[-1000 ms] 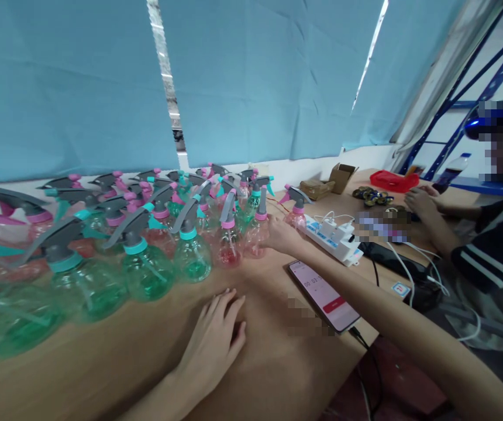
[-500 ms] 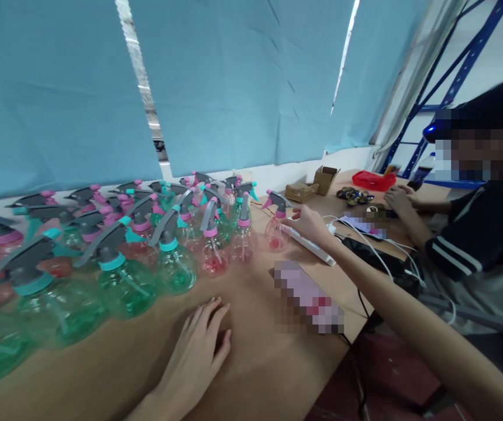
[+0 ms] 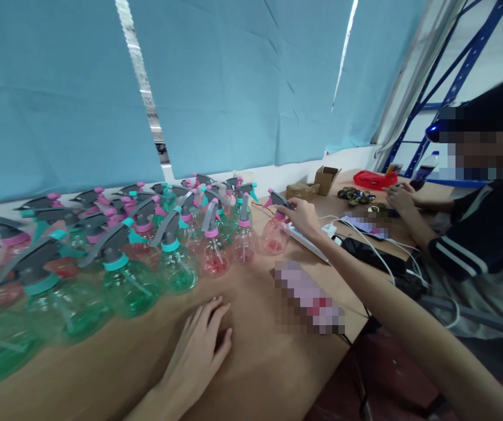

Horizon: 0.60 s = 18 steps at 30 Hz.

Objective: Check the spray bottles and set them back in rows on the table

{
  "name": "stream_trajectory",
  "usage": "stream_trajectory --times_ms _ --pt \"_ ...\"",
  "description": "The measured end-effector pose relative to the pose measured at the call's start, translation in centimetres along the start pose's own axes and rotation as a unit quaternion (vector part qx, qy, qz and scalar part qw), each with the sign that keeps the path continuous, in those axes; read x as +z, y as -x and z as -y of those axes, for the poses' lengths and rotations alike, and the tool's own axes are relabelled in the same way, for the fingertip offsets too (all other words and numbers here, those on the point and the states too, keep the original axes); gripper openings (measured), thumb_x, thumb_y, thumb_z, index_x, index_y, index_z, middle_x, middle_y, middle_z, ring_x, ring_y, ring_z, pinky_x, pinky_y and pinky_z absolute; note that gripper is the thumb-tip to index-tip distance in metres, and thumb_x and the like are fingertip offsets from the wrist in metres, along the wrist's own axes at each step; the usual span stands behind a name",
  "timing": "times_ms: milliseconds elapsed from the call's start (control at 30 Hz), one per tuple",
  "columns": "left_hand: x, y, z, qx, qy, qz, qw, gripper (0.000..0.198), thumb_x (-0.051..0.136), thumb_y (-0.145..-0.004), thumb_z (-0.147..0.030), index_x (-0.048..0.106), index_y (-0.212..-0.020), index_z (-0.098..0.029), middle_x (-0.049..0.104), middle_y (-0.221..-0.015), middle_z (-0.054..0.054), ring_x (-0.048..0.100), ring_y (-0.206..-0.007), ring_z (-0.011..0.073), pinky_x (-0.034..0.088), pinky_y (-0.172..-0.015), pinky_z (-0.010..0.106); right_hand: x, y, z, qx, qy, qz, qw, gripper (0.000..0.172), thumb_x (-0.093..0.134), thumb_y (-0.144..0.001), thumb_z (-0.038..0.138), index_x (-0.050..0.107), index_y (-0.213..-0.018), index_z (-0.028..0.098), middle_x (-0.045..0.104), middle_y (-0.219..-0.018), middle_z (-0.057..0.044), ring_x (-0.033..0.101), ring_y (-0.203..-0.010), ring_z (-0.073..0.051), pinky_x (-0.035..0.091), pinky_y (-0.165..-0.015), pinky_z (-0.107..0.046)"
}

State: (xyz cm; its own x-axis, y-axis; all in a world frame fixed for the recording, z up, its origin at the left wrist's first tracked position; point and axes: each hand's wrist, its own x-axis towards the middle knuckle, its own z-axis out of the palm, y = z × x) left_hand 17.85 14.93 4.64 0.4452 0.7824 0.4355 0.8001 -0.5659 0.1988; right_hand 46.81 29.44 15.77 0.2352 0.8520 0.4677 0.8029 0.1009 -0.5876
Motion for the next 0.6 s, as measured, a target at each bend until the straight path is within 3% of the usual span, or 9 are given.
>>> stream_trajectory --times_ms 200,300,433,600 --pt "-0.9 -0.2 -0.4 -0.02 0.07 -0.001 0.997 0.026 0.045 -0.088 -0.022 0.053 -0.112 -0.021 0.059 -0.118 0.008 0.059 -0.107 0.0249 0.048 -0.091 0.045 -3.2 4.0 1.3 -0.043 -0.025 -0.052 0.997 0.028 0.058 -0.081 0.045 0.065 -0.079 0.018 0.071 -0.08 -0.005 0.064 -0.068 -0.019 0.04 -0.06 -0.026" --pt "-1.5 -0.6 -1.5 -0.045 0.122 0.0 0.992 0.028 0.046 -0.089 -0.027 0.048 -0.117 -0.022 0.057 -0.119 0.009 0.056 -0.111 0.025 0.046 -0.094 0.046 -4.6 7.2 3.4 -0.084 -0.024 -0.023 0.996 0.028 0.06 -0.08 0.045 0.063 -0.074 0.018 0.069 -0.071 -0.003 0.061 -0.06 -0.017 0.037 -0.058 -0.026" --pt "-3.2 -1.8 -3.7 -0.072 0.181 -0.036 0.98 0.055 0.054 -0.084 -0.035 0.032 -0.132 -0.021 0.045 -0.133 0.013 0.044 -0.125 0.0274 0.037 -0.103 0.05 -5.1 11.8 7.1 -0.137 -0.004 0.023 0.99 0.023 0.059 -0.082 0.039 0.062 -0.075 0.017 0.068 -0.073 -0.004 0.06 -0.064 -0.016 0.034 -0.058 -0.026" --pt "-6.0 -2.4 -5.5 -0.09 0.225 -0.093 0.966 0.082 0.064 -0.074 -0.033 0.019 -0.14 -0.021 0.035 -0.141 0.015 0.035 -0.131 0.0311 0.032 -0.106 0.052 -3.7 16.5 10.9 -0.173 -0.022 0.071 0.982 0.019 0.056 -0.084 0.038 0.061 -0.085 0.02 0.069 -0.076 -0.002 0.062 -0.062 -0.016 0.032 -0.054 -0.026"
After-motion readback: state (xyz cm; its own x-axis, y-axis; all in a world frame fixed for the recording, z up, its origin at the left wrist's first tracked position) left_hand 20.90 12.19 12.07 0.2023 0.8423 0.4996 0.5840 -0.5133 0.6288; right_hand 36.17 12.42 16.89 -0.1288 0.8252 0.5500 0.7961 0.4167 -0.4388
